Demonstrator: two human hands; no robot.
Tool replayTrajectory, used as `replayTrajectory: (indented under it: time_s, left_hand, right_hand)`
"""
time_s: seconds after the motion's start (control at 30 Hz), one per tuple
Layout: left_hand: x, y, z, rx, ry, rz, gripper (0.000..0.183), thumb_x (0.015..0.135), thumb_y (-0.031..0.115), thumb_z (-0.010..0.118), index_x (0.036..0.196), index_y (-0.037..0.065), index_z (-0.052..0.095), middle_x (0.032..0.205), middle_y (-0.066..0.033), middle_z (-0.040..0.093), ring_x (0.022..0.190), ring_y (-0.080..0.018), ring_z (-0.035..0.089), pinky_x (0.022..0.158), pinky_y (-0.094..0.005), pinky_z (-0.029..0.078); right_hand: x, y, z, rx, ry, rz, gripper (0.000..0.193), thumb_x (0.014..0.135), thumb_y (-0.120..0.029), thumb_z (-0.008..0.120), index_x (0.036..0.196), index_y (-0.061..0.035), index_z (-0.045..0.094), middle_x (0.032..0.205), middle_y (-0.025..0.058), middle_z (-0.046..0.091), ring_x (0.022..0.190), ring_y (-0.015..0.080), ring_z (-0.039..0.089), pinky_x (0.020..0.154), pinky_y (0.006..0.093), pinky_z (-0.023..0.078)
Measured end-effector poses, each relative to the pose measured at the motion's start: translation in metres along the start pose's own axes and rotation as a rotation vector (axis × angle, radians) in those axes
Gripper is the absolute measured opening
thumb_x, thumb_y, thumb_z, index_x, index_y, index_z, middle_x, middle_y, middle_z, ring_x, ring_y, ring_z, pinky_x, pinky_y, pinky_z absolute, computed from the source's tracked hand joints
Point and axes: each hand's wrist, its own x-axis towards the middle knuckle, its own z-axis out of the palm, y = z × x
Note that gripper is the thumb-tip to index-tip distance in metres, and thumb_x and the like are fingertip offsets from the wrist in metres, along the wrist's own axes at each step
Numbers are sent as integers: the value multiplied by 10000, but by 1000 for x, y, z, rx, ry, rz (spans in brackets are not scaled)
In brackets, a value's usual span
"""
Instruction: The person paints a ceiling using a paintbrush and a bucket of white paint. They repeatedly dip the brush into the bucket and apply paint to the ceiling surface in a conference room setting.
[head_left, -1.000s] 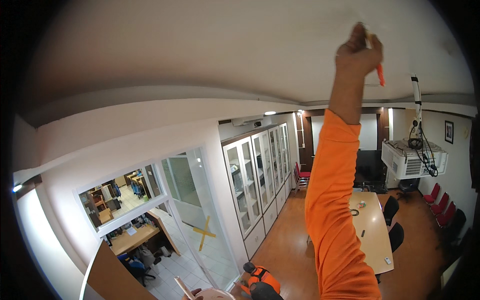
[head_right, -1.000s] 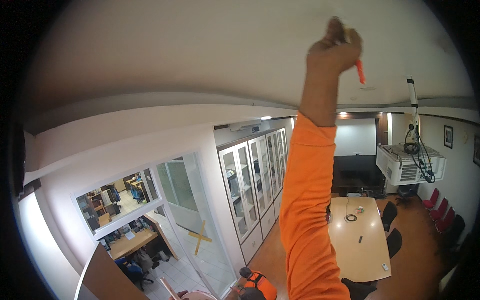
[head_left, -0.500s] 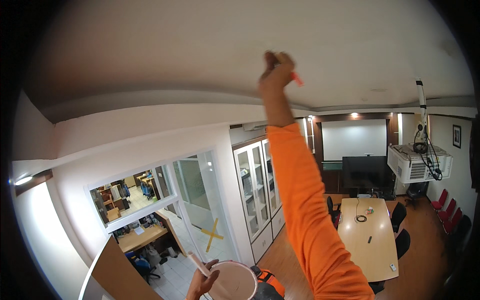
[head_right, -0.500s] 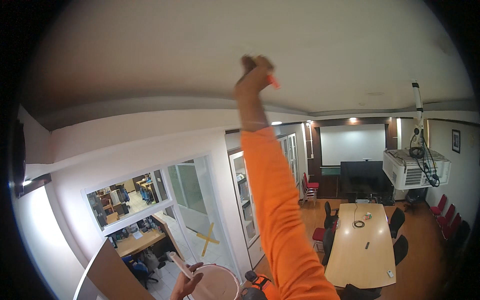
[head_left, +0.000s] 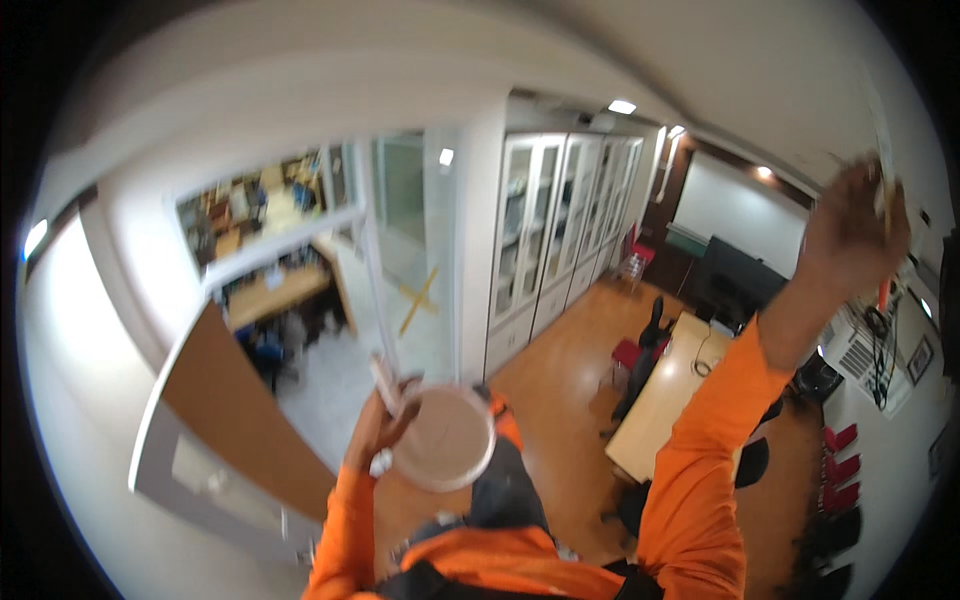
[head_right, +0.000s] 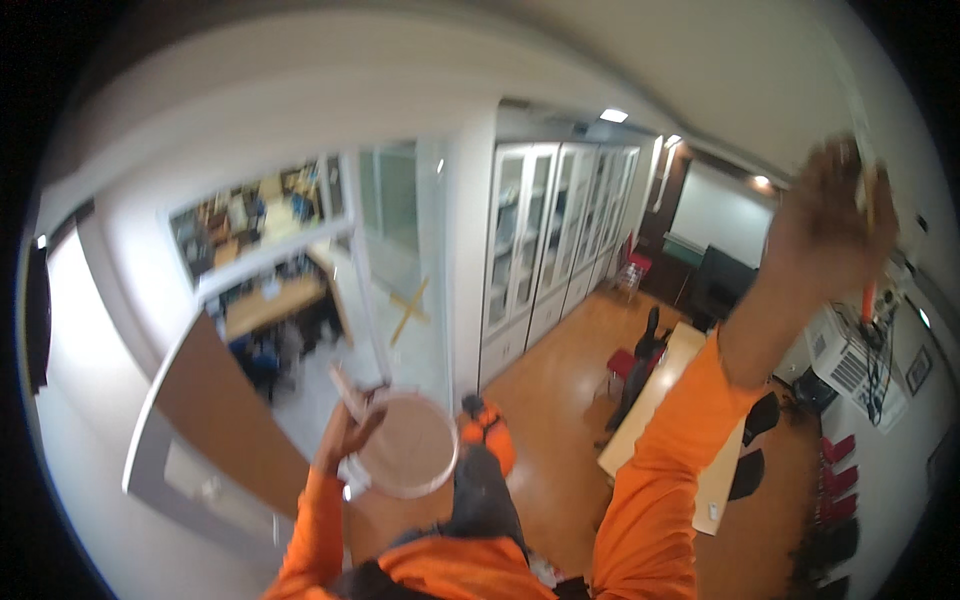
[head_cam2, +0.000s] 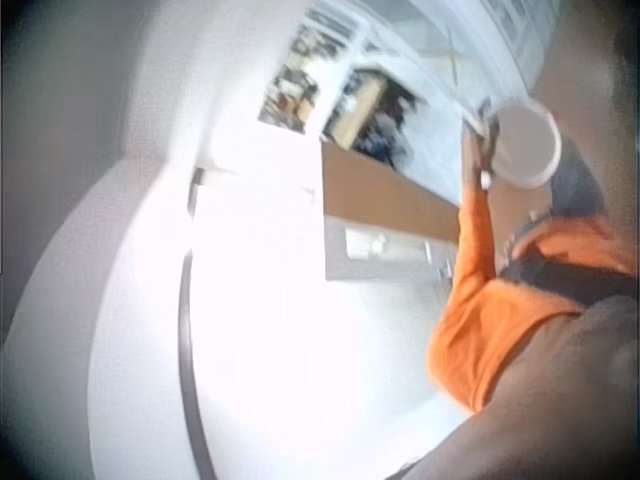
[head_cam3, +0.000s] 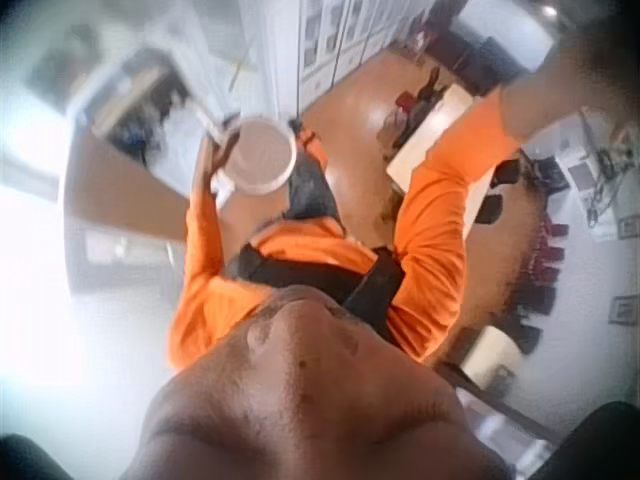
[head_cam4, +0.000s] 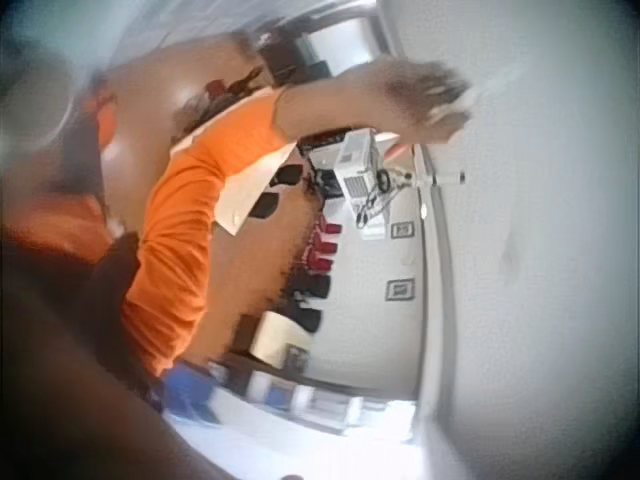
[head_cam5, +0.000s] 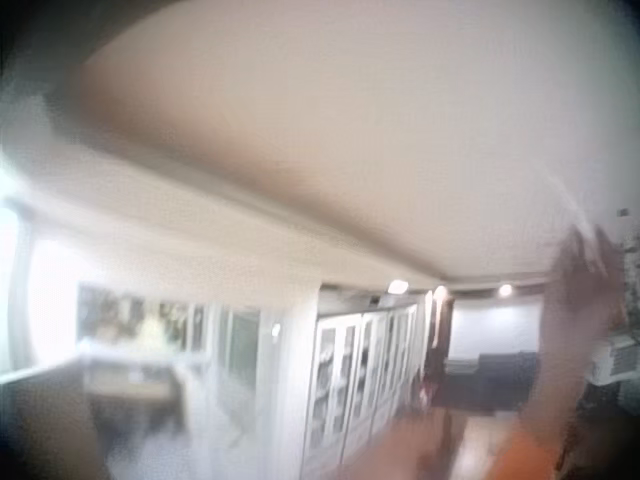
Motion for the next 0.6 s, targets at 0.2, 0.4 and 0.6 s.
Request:
replayTrajectory:
  time_s: [0.2,0.4,0.6]
  left_hand:
    - [27,1,48,178,-43,101,457,904,228,620,1340,92,604,1339,-246,538,1175,-451,569,1008,-465,466]
    - [43,-7,111,124,-292,94,465,888,207,624,1342,106,610,1328,-213,547,1080,-415,639,971,-459,506]
    - [59,-23,153,212,-461,213,452,882,239,624,1313,102,630,1250,-190,575,1004,-415,641,916,-484,512]
  right_hand:
    - [-232,-4,-2,-687,-3,673,281,954,-111,553,1189,41,525,988,169,580,821,262,651,666,328,577]
    - [-340,-5,-12,-1079,-260,1498,203,901,-75,710,1083,6,670,941,65,731,830,94,672,736,249,542]
    - [-426,6,-59,-1101,-754,1417,225,834,-50,708,1058,-23,719,1019,162,702,910,304,689,818,351,537]
